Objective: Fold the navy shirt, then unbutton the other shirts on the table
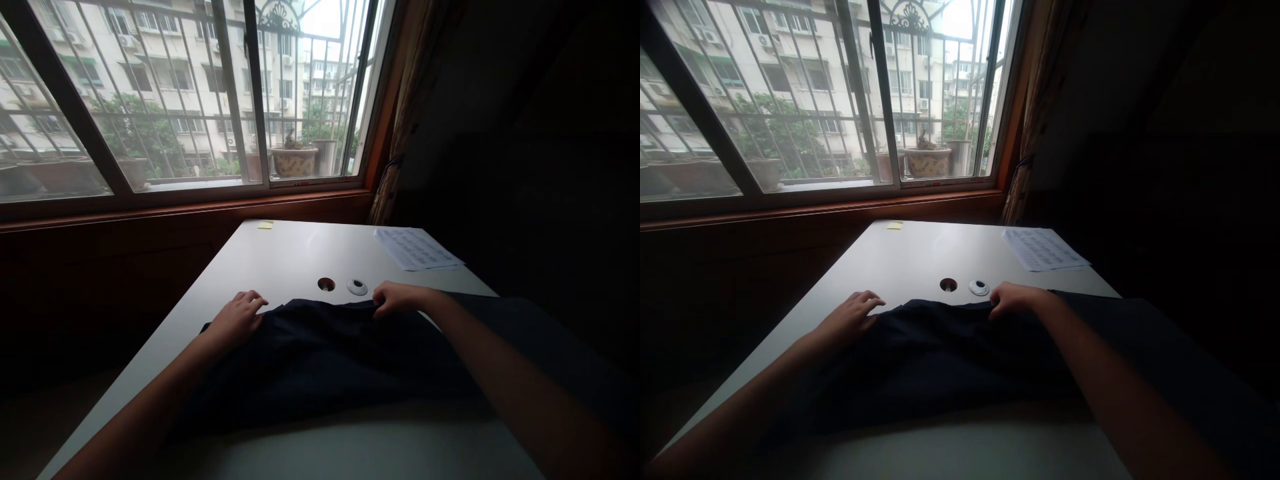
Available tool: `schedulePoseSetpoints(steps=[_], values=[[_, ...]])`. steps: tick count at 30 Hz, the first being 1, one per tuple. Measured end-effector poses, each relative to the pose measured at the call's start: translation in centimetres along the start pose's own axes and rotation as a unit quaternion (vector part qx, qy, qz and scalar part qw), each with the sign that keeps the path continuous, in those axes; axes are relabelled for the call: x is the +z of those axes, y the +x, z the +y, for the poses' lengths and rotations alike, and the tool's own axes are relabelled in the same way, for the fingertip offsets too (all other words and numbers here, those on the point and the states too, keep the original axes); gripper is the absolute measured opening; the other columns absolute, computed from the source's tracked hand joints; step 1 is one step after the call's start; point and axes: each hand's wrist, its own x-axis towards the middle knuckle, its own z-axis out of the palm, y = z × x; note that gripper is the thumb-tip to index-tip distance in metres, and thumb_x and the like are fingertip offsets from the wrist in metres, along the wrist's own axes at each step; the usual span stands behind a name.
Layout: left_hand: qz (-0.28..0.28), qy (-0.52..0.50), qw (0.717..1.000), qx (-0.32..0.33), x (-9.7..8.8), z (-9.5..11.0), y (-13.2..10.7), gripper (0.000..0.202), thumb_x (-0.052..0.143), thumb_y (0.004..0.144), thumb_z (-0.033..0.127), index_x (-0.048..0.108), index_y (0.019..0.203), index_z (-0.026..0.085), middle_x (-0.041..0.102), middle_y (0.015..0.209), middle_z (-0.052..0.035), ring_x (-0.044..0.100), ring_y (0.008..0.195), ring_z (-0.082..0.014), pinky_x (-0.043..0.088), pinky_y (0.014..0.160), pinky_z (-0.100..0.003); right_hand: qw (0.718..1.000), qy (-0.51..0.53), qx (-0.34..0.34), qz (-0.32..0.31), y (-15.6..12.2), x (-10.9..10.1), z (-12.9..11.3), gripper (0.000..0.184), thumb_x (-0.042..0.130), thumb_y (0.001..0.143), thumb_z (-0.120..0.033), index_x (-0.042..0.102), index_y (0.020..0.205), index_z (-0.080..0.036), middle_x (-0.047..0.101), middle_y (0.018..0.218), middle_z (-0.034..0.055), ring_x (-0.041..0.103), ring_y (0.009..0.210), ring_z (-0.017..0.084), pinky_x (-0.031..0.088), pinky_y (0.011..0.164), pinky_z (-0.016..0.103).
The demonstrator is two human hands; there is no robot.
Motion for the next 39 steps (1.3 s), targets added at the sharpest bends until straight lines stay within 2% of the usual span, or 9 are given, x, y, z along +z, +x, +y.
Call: schedulePoseSetpoints(steps=[5, 10, 16, 24, 27, 32, 34, 36, 39], values=[[0.018, -0.086, 0.994, 0.061, 2.6, 4.8, 5.7, 0.032, 0.055, 0.097, 0.031, 0.064, 0.127, 0.023, 0.063, 0.125, -0.0087, 0.057, 0.117, -0.0266, 0.050, 0.099, -0.039, 0.999, 0.008, 0.033, -0.002, -0.7, -0.9, 4.2, 0.026, 0.076, 0.060, -0.040, 0.072, 0.077, -0.021, 0.069, 0.073, 0.0017, 0.062, 0.075, 0.023, 0.040, 0.062, 0.030], [0.036, -0.095, 0.994, 0.041, 5.8, 5.5, 9.1, 0.023, 0.059, 0.095, 0.032, 0.069, 0.114, 0.023, 0.066, 0.113, -0.0079, 0.059, 0.109, -0.0255, 0.051, 0.092, -0.035, 0.997, 0.048, 0.045, 0.045, -1.4, -0.6, 7.3, 0.028, 0.073, 0.065, -0.040, 0.074, 0.085, -0.020, 0.073, 0.083, 0.0043, 0.065, 0.082, 0.025, 0.044, 0.069, 0.031], [0.079, -0.065, 0.995, 0.015, 8.4, 5.5, 9.1, 0.015, 0.056, 0.097, 0.029, 0.068, 0.099, 0.022, 0.064, 0.104, -0.0077, 0.056, 0.102, -0.0251, 0.048, 0.089, -0.036, 0.984, 0.096, 0.047, 0.142, -1.0, 0.8, 10.7, 0.041, 0.063, 0.079, -0.056, 0.068, 0.093, -0.018, 0.073, 0.093, 0.0070, 0.066, 0.084, 0.023, 0.048, 0.069, 0.029], [0.112, -0.018, 0.994, 0.003, 9.0, 6.1, 8.4, 0.017, 0.049, 0.100, 0.030, 0.064, 0.099, 0.022, 0.062, 0.102, -0.0069, 0.054, 0.098, -0.0241, 0.047, 0.087, -0.037, 0.968, 0.033, 0.088, 0.231, 0.9, 3.8, 12.4, 0.014, 0.065, 0.083, -0.030, 0.065, 0.095, -0.022, 0.072, 0.090, 0.0052, 0.066, 0.084, 0.022, 0.048, 0.073, 0.030], [0.113, -0.001, 0.994, 0.002, 8.7, 6.3, 8.4, 0.019, 0.047, 0.100, 0.029, 0.065, 0.102, 0.021, 0.062, 0.104, -0.0083, 0.054, 0.100, -0.0251, 0.048, 0.088, -0.039, 0.966, 0.004, 0.077, 0.248, 0.4, 4.2, 12.0, 0.019, 0.062, 0.086, -0.024, 0.064, 0.105, -0.023, 0.071, 0.092, 0.0044, 0.066, 0.084, 0.021, 0.049, 0.078, 0.031], [0.109, 0.021, 0.993, 0.043, 7.0, 7.5, 7.8, 0.029, 0.047, 0.100, 0.026, 0.063, 0.123, 0.023, 0.058, 0.133, -0.0108, 0.048, 0.126, -0.0295, 0.043, 0.104, -0.046, 0.939, -0.055, 0.077, 0.330, -1.3, 5.4, 8.3, 0.041, 0.049, 0.092, -0.018, 0.055, 0.133, -0.019, 0.058, 0.132, 0.0187, 0.055, 0.120, 0.035, 0.042, 0.101, 0.050], [0.096, 0.033, 0.991, 0.090, 6.5, 8.4, 6.7, 0.035, 0.046, 0.101, 0.029, 0.060, 0.132, 0.026, 0.051, 0.146, -0.0083, 0.037, 0.141, -0.0298, 0.032, 0.116, -0.050, 0.930, -0.074, 0.055, 0.355, -2.0, 7.3, 5.2, 0.042, 0.046, 0.097, -0.026, 0.053, 0.138, -0.020, 0.052, 0.141, 0.0190, 0.047, 0.130, 0.037, 0.036, 0.108, 0.053], [0.072, 0.048, 0.987, 0.138, 6.7, 9.2, 4.9, 0.041, 0.043, 0.102, 0.037, 0.053, 0.141, 0.028, 0.044, 0.155, -0.0063, 0.027, 0.149, -0.0302, 0.022, 0.121, -0.055, 0.923, -0.095, -0.028, 0.373, -2.6, 10.0, 1.8, 0.045, 0.044, 0.099, -0.035, 0.052, 0.141, -0.020, 0.049, 0.147, 0.0162, 0.045, 0.135, 0.034, 0.034, 0.113, 0.049], [0.032, 0.060, 0.986, 0.154, 7.7, 9.6, 2.1, 0.054, 0.037, 0.102, 0.052, 0.041, 0.152, 0.031, 0.034, 0.161, -0.0050, 0.022, 0.151, -0.0323, 0.020, 0.121, -0.060, 0.930, -0.101, -0.137, 0.327, -3.3, 14.1, -2.3, 0.055, 0.041, 0.101, -0.050, 0.043, 0.150, -0.027, 0.037, 0.160, 0.0082, 0.035, 0.146, 0.029, 0.027, 0.120, 0.050]])
